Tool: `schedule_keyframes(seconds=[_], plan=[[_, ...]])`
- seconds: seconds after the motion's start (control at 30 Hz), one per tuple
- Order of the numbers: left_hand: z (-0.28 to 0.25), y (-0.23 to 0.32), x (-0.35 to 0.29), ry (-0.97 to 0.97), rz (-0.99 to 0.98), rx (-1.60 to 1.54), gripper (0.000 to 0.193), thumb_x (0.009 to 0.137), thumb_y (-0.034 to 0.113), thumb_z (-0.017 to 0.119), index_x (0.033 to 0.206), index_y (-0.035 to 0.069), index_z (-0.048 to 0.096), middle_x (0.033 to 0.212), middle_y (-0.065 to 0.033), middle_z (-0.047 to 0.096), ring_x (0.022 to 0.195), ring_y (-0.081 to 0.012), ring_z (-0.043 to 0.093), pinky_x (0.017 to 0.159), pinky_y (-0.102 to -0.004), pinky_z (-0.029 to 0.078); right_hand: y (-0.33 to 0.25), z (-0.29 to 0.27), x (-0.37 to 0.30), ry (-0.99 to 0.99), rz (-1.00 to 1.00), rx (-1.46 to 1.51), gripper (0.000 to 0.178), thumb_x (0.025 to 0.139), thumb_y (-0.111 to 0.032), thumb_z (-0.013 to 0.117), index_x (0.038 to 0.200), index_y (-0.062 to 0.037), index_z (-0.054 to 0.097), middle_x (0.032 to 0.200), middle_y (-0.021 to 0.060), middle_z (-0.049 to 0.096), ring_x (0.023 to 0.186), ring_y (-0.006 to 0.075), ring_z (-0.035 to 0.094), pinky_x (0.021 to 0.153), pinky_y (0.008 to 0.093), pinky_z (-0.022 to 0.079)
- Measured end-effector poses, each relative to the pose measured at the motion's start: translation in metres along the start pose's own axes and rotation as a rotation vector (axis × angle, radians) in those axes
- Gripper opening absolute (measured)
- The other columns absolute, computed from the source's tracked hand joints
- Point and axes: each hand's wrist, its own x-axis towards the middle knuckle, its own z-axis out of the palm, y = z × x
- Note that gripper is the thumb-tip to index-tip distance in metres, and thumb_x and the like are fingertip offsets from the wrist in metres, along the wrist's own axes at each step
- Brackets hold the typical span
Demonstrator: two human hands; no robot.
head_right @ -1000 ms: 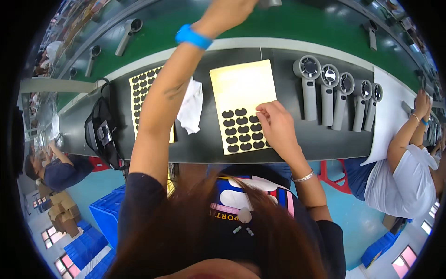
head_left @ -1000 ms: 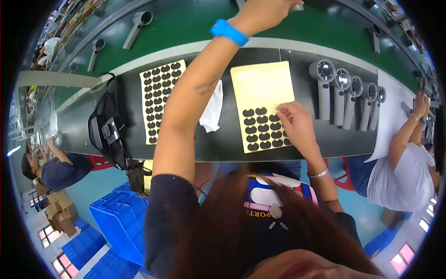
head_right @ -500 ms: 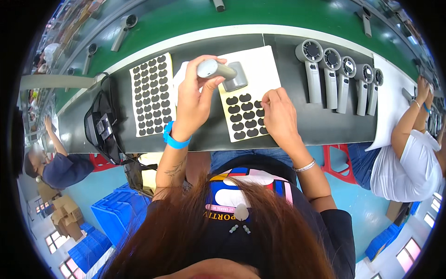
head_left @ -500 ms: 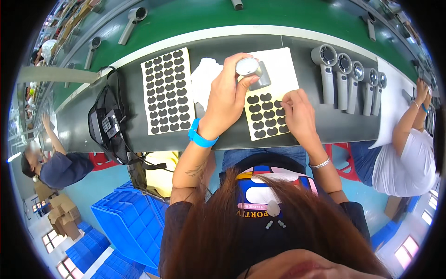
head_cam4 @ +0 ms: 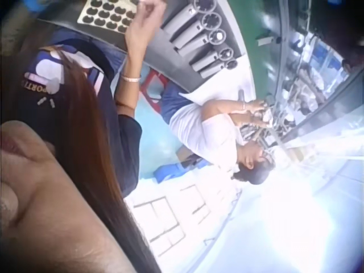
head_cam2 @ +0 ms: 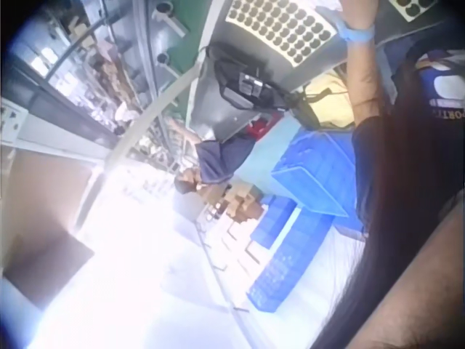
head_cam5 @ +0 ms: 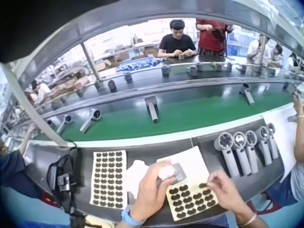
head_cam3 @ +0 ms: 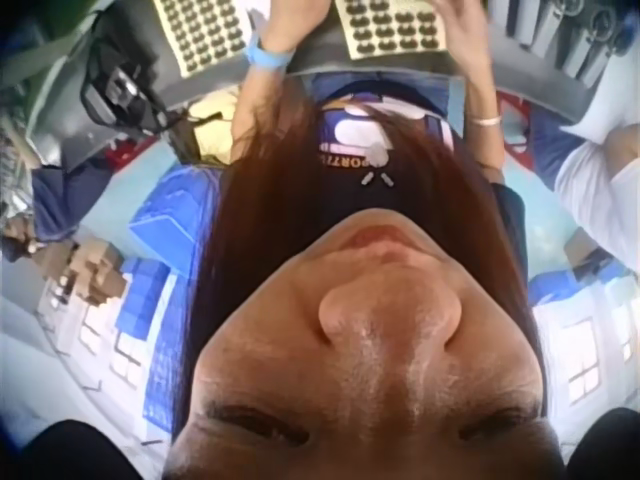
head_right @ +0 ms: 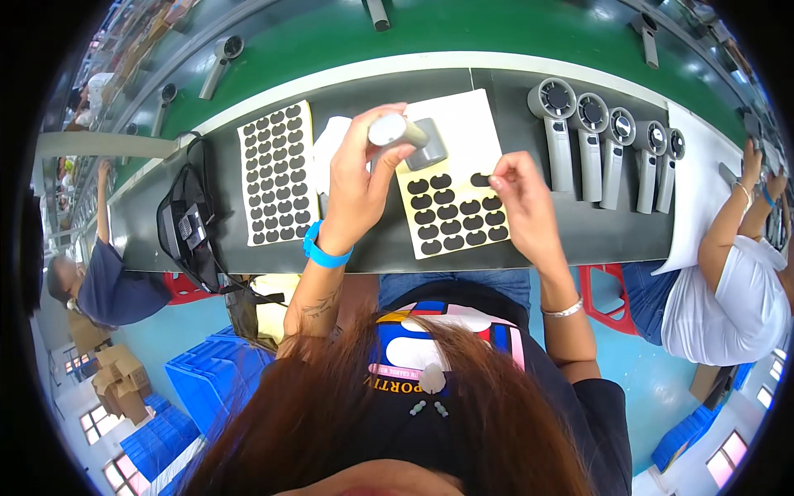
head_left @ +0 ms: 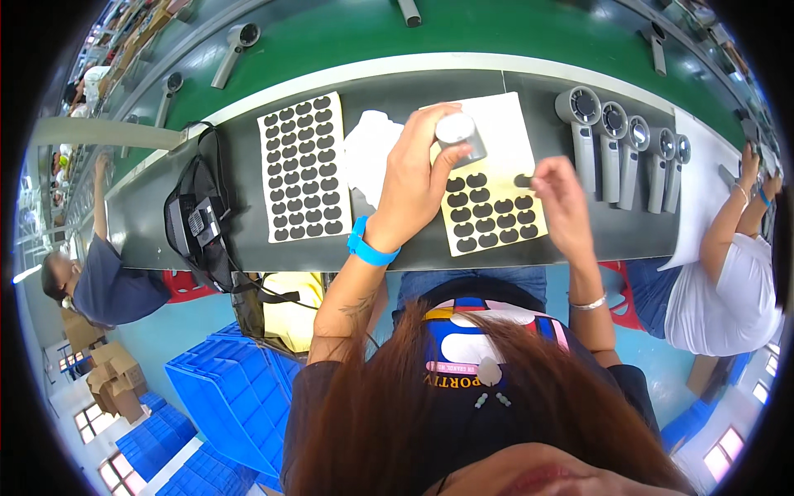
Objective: Peeling small circular stickers from a sheet and applying them to cylindrical metal components at a manual assembly station.
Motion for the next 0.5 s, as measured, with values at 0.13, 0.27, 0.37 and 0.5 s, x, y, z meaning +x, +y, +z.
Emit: schedule_keyframes(seconds=[0.13, 0.27, 0.37, 0.5], plan=[[-0.002, 0.020, 0.000, 0.024, 0.218, 0.312, 0.039, 0.075, 0.002, 0.072, 0.113, 0.003, 0.062, 0.105, -0.0116, 0.064, 0.086, -0.0218, 0.065, 0.072, -0.0264, 0.050, -0.067, -0.005, -0.001, 0.061, -0.147, 0.087, 0.010, 0.092, 0.001, 0.053, 0.100, -0.0035, 0.049, 0.093, 0.0028, 0.049, 0.082, 0.0095, 0.047, 0.078, 0.0236, 0.041], [0.012, 0.034, -0.011, 0.022, 0.064, 0.121, 0.042, 0.070, -0.007, 0.071, 0.110, 0.004, 0.065, 0.106, -0.0109, 0.063, 0.081, -0.0222, 0.063, 0.066, -0.0292, 0.052, -0.093, 0.006, 0.001, 0.068, -0.261, 0.131, 0.021, 0.089, 0.004, 0.056, 0.107, -0.0018, 0.047, 0.096, 0.0058, 0.051, 0.093, 0.0130, 0.051, 0.084, 0.0253, 0.041], [0.009, 0.024, -0.015, 0.039, 0.125, 0.100, 0.045, 0.073, -0.009, 0.069, 0.116, 0.003, 0.061, 0.111, -0.0114, 0.064, 0.068, -0.0140, 0.065, 0.055, -0.0232, 0.052, -0.091, 0.007, 0.001, 0.045, -0.261, 0.234, 0.027, 0.087, 0.005, 0.058, 0.110, -0.0010, 0.046, 0.097, 0.0067, 0.052, 0.100, 0.0145, 0.054, 0.088, 0.0261, 0.042], [0.005, 0.023, -0.012, 0.059, -0.090, -0.192, 0.060, 0.076, -0.004, 0.072, 0.129, 0.001, 0.045, 0.110, -0.0159, 0.062, 0.076, -0.0161, 0.068, 0.059, -0.0244, 0.055, -0.084, 0.000, -0.003, 0.067, -0.093, 0.239, 0.023, 0.087, 0.004, 0.060, 0.108, 0.0012, 0.050, 0.099, 0.0074, 0.054, 0.096, 0.0126, 0.055, 0.084, 0.0245, 0.043]])
